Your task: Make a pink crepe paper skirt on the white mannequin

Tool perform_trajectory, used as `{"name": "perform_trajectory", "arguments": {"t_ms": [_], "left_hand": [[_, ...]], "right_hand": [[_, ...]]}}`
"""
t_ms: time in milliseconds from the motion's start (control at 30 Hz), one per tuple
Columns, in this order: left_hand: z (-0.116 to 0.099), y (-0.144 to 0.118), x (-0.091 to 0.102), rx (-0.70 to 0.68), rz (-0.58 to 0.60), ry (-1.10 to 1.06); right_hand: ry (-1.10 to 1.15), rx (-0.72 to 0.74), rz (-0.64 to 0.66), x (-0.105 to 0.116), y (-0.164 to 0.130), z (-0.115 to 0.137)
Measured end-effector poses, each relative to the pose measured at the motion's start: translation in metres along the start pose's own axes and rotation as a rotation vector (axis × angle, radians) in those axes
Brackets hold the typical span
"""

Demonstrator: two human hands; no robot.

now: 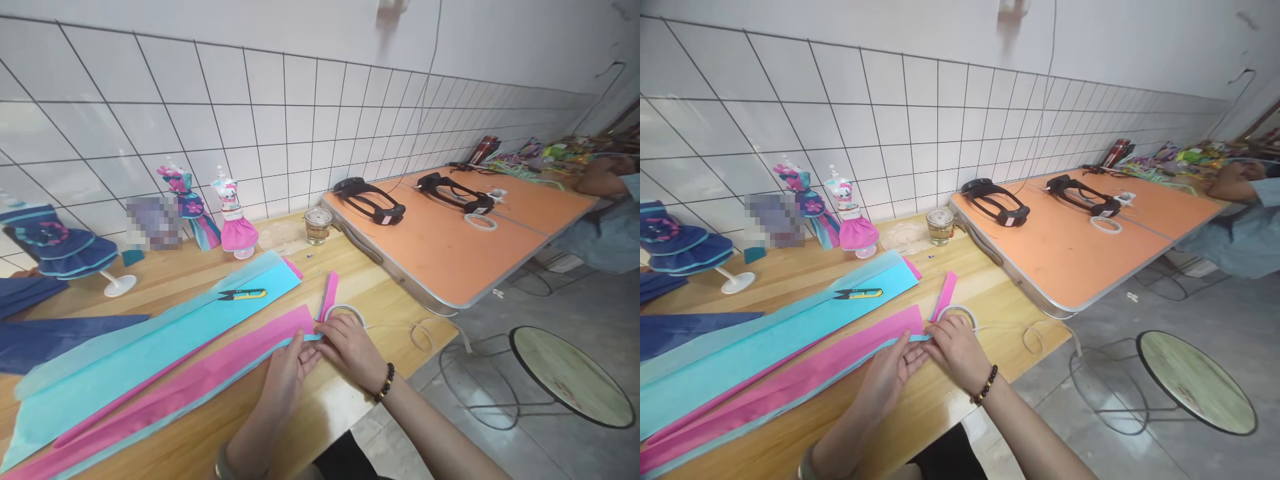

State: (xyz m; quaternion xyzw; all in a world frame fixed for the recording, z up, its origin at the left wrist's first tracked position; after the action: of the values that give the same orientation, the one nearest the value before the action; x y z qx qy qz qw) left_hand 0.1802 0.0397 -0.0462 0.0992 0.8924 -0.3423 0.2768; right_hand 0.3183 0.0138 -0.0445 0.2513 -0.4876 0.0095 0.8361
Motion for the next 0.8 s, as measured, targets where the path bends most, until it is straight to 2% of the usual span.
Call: {"name": "perform_trajectory", "arguments": {"t_ms": [167,433,633,800], "left_hand": [[-0.01,0.007,0.01,-0.103,-0.112,0.149],[-0.013,0.02,0.019,-0.186,-0.187,0.273],[-0.015,0.024,0.025,-0.225,-0.238,0.399],[-0.013,0.026,0.031,-0.289,-0.246,0.727]], "right_hand": [[0.041,-0.034,-0.019,0.0,-0.002,-0.008],[0.003,-0.149,-0.031,-0.002,-0.004,-0.009],[0.035,-0.226,-0.094,0.021,-0.012,-0.007],[-0.051,-0.317,-0.166,0.043,-0.038,-0.027]]}}
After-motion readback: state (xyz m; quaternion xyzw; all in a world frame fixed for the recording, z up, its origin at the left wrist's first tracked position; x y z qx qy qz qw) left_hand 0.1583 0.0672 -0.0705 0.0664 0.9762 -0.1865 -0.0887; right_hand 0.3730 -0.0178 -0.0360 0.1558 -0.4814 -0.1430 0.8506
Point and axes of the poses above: each hand's wrist, its own y-axis towards the middle knuckle, its own x-axis out of the back of the hand, z = x × y, the point moved 2 cm from there along y, towards the middle knuckle, and after that the axes turned 4 degrees about y, right-handed, at the moved point
